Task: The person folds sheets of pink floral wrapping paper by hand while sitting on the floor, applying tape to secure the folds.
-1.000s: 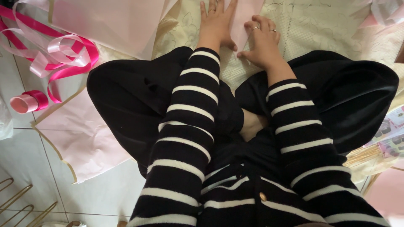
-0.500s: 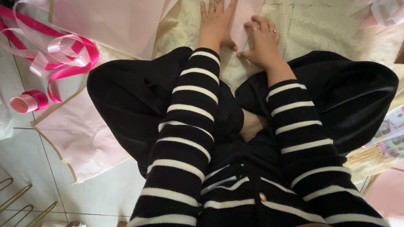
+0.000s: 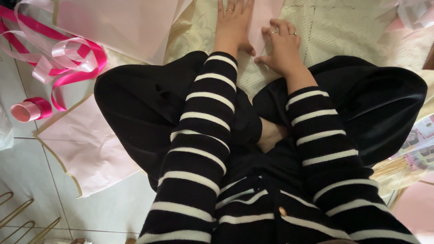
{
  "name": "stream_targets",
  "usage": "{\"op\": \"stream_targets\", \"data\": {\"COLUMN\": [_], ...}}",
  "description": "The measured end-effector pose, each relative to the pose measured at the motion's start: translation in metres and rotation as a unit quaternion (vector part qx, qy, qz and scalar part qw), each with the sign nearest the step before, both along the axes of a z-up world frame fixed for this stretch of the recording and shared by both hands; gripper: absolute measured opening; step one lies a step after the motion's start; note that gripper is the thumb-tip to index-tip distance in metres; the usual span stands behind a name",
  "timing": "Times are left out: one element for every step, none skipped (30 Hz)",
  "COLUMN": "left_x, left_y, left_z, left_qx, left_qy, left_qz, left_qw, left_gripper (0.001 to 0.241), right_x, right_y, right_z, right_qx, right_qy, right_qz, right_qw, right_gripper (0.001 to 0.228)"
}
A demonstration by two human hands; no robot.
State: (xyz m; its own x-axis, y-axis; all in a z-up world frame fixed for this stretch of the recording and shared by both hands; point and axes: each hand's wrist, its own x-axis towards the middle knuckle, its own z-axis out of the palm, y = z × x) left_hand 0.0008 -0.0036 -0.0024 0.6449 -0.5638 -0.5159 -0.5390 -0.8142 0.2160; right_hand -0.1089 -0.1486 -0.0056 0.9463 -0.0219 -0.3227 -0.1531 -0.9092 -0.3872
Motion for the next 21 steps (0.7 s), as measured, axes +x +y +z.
{"op": "stream_targets", "data": {"left_x": [0.000,0.000,0.000,0.000,0.000,0.001,0.001,0.001,0.001,0.001,0.000,0.000,-0.001,-0.001,0.000,0.000,0.001,0.000,0.001,0.001,0.001], "left_y": [0.000,0.000,-0.001,-0.001,-0.002,-0.002,-0.002,-0.003,-0.004,-0.004,-0.004,-0.004,-0.006,-0.007,-0.009,-0.010,-0.011,-0.012,-0.013,-0.015,-0.016], "left_z": [0.001,0.002,0.004,0.002,0.000,-0.002,0.000,0.001,0.003,0.004,0.005,0.006,0.012,0.019,0.026,0.030,0.035,0.039,0.033,0.027,0.022], "left_qx": [0.000,0.007,0.015,0.014,0.015,0.016,0.015,0.020,0.025,0.025,0.011,-0.002,-0.002,0.019,0.041,0.041,0.060,0.079,0.079,0.078,0.076], "left_qy": [0.000,-0.001,-0.001,-0.001,-0.009,-0.017,-0.017,-0.015,-0.013,-0.013,-0.019,-0.025,-0.024,-0.015,-0.005,-0.006,0.005,0.016,0.016,0.003,-0.010], "left_qz": [0.000,0.001,0.002,0.002,0.002,0.002,0.002,0.001,0.000,0.000,0.003,0.006,0.006,0.000,-0.005,-0.005,-0.009,-0.013,-0.013,-0.010,-0.008], "left_qw": [1.000,1.000,1.000,1.000,1.000,1.000,1.000,1.000,1.000,1.000,1.000,1.000,1.000,1.000,0.999,0.999,0.998,0.997,0.997,0.997,0.997], "left_gripper": [0.144,0.144,0.144,0.144,0.145,0.146,0.146,0.146,0.146,0.146,0.145,0.143,0.143,0.140,0.137,0.137,0.136,0.135,0.135,0.129,0.123], "right_x": [-0.001,-0.001,-0.002,-0.002,-0.001,-0.001,-0.001,-0.001,-0.001,-0.001,-0.001,-0.002,-0.002,-0.001,0.000,0.001,0.002,0.003,0.002,0.002,0.002], "right_y": [0.000,-0.001,-0.001,-0.001,-0.001,-0.001,-0.001,-0.001,-0.001,-0.001,0.000,0.000,0.000,0.000,0.001,0.000,-0.001,-0.001,-0.003,-0.005,-0.006], "right_z": [-0.001,-0.001,-0.002,-0.001,0.000,0.001,0.001,0.001,0.001,0.001,0.001,0.001,0.001,0.001,0.000,0.001,0.001,0.001,-0.001,-0.004,-0.007], "right_qx": [0.000,0.005,0.011,0.010,0.006,0.002,0.002,0.003,0.003,0.003,-0.005,-0.013,-0.013,-0.022,-0.031,-0.031,-0.038,-0.046,-0.046,-0.045,-0.043], "right_qy": [0.000,-0.004,-0.008,-0.008,-0.008,-0.007,-0.007,-0.003,0.001,0.001,-0.004,-0.008,-0.008,0.002,0.012,0.012,0.020,0.029,0.030,-0.003,-0.036], "right_qz": [0.000,0.001,0.001,0.001,0.005,0.008,0.008,0.008,0.007,0.007,0.014,0.021,0.021,0.024,0.028,0.028,0.032,0.037,0.037,0.041,0.045], "right_qw": [1.000,1.000,1.000,1.000,1.000,1.000,1.000,1.000,1.000,1.000,1.000,1.000,1.000,0.999,0.999,0.999,0.999,0.998,0.998,0.998,0.997], "right_gripper": [0.085,0.083,0.081,0.081,0.081,0.081,0.081,0.082,0.083,0.083,0.081,0.080,0.080,0.078,0.077,0.077,0.077,0.078,0.078,0.065,0.054]}}
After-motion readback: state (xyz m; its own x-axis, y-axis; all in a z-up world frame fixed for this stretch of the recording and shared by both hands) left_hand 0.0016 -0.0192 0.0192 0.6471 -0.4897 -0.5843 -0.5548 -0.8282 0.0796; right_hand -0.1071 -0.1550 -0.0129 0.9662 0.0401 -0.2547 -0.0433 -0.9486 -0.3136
